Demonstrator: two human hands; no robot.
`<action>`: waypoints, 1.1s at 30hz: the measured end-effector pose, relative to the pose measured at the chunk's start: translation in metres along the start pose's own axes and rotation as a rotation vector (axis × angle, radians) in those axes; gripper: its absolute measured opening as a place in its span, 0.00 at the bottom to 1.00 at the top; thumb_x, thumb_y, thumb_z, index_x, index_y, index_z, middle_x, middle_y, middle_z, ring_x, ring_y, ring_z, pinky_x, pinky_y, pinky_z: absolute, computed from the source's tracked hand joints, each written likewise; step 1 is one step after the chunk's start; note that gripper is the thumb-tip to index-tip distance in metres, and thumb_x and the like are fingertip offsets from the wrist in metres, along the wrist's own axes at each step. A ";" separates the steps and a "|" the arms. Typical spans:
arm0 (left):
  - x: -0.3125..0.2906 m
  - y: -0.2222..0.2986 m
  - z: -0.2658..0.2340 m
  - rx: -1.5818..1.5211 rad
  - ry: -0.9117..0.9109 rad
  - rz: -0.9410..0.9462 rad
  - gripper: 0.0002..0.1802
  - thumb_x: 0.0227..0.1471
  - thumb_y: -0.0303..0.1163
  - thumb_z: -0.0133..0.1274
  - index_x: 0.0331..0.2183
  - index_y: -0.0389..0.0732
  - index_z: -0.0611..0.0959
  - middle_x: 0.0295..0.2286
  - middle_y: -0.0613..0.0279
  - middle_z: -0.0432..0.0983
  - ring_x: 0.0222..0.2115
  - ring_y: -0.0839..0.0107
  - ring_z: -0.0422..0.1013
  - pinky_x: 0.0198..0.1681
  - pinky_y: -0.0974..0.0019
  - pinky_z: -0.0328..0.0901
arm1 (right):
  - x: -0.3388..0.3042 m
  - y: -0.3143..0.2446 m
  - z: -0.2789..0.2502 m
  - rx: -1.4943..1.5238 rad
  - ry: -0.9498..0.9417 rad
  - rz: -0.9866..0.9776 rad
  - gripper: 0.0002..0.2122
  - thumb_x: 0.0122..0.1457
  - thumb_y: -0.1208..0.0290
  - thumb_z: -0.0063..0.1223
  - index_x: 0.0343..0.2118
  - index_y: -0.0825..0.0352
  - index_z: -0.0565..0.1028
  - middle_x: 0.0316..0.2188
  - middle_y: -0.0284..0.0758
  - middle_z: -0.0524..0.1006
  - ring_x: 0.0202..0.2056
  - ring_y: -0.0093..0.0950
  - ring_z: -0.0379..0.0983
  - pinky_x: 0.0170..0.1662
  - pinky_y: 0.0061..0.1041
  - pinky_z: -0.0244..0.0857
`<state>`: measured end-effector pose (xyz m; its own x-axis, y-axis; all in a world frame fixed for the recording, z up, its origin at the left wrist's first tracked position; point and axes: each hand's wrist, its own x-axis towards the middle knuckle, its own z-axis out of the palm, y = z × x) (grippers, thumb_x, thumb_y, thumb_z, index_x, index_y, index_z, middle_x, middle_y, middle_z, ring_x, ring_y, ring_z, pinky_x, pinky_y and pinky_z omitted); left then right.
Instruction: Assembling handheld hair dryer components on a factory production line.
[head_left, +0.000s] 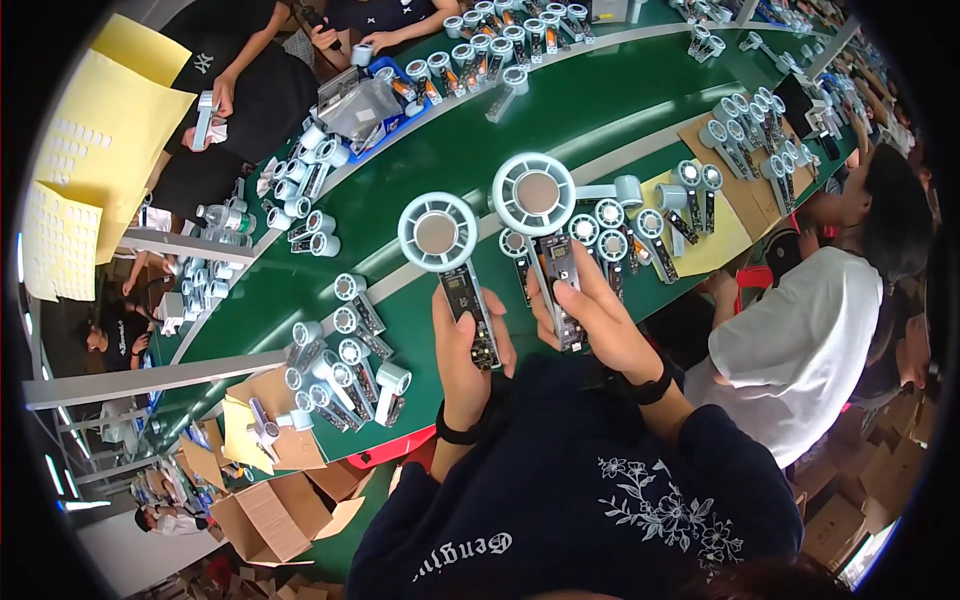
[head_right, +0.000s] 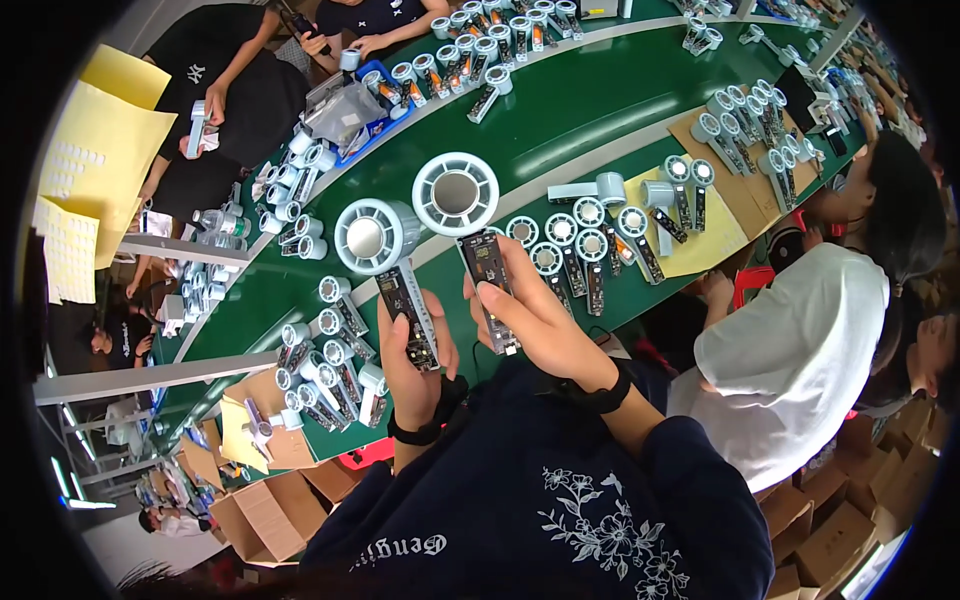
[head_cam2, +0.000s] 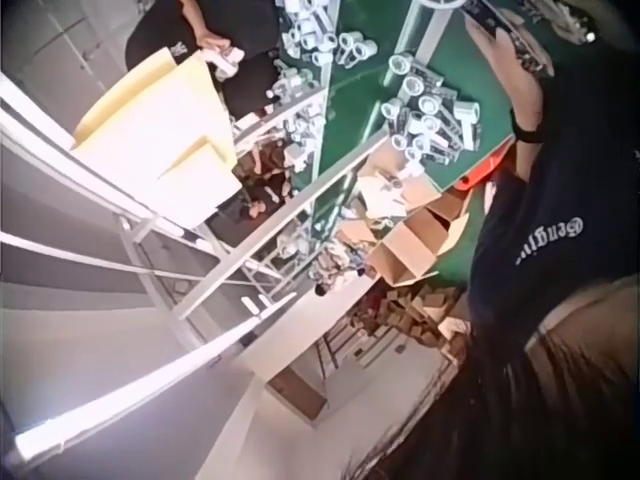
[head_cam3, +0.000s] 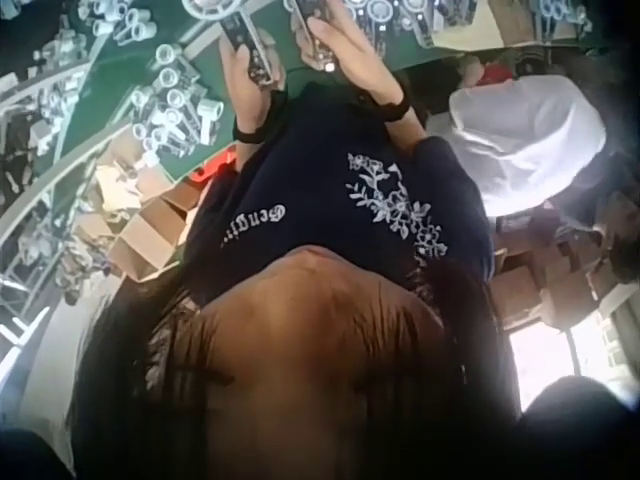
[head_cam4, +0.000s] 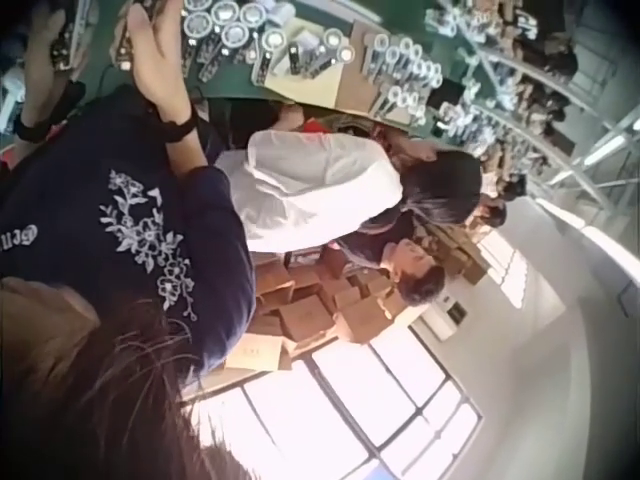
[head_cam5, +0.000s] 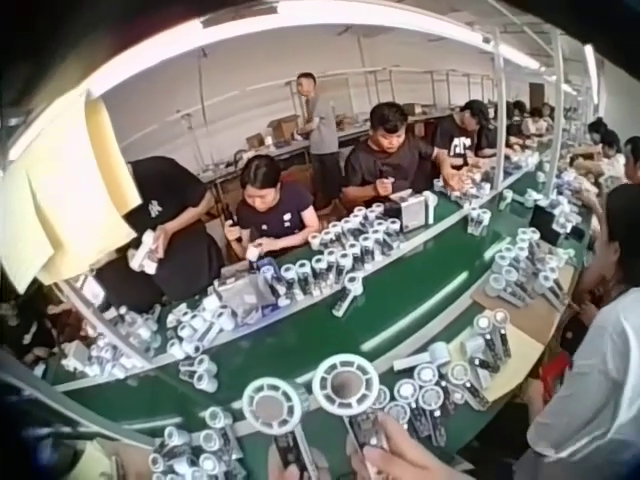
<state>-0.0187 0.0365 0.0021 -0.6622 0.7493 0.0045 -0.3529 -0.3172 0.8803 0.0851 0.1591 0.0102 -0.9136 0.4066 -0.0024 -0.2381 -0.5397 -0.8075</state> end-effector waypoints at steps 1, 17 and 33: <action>0.000 0.001 0.001 0.001 -0.003 0.003 0.25 0.58 0.38 0.34 0.52 0.34 0.57 0.33 0.56 0.65 0.14 0.78 0.61 0.09 0.76 0.57 | 0.001 0.000 0.000 -0.013 0.000 -0.003 0.21 0.63 0.70 0.35 0.58 0.65 0.50 0.40 0.35 0.65 0.27 0.21 0.62 0.25 0.20 0.60; 0.000 0.005 -0.001 -0.004 0.013 -0.013 0.25 0.58 0.39 0.34 0.53 0.34 0.58 0.35 0.54 0.65 0.12 0.78 0.60 0.08 0.77 0.54 | 0.014 0.005 0.001 -0.127 -0.036 0.009 0.21 0.62 0.72 0.39 0.56 0.67 0.50 0.38 0.35 0.64 0.27 0.18 0.62 0.26 0.18 0.61; -0.001 0.005 -0.002 0.022 0.122 0.027 0.26 0.58 0.40 0.36 0.53 0.35 0.57 0.34 0.55 0.66 0.11 0.78 0.59 0.07 0.77 0.54 | 0.023 0.007 0.003 -0.112 -0.083 0.061 0.21 0.62 0.67 0.39 0.55 0.68 0.52 0.38 0.35 0.65 0.26 0.18 0.61 0.24 0.17 0.60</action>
<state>-0.0211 0.0329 0.0058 -0.7470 0.6643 -0.0282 -0.3205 -0.3226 0.8906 0.0611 0.1626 0.0064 -0.9504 0.3109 -0.0086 -0.1473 -0.4743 -0.8679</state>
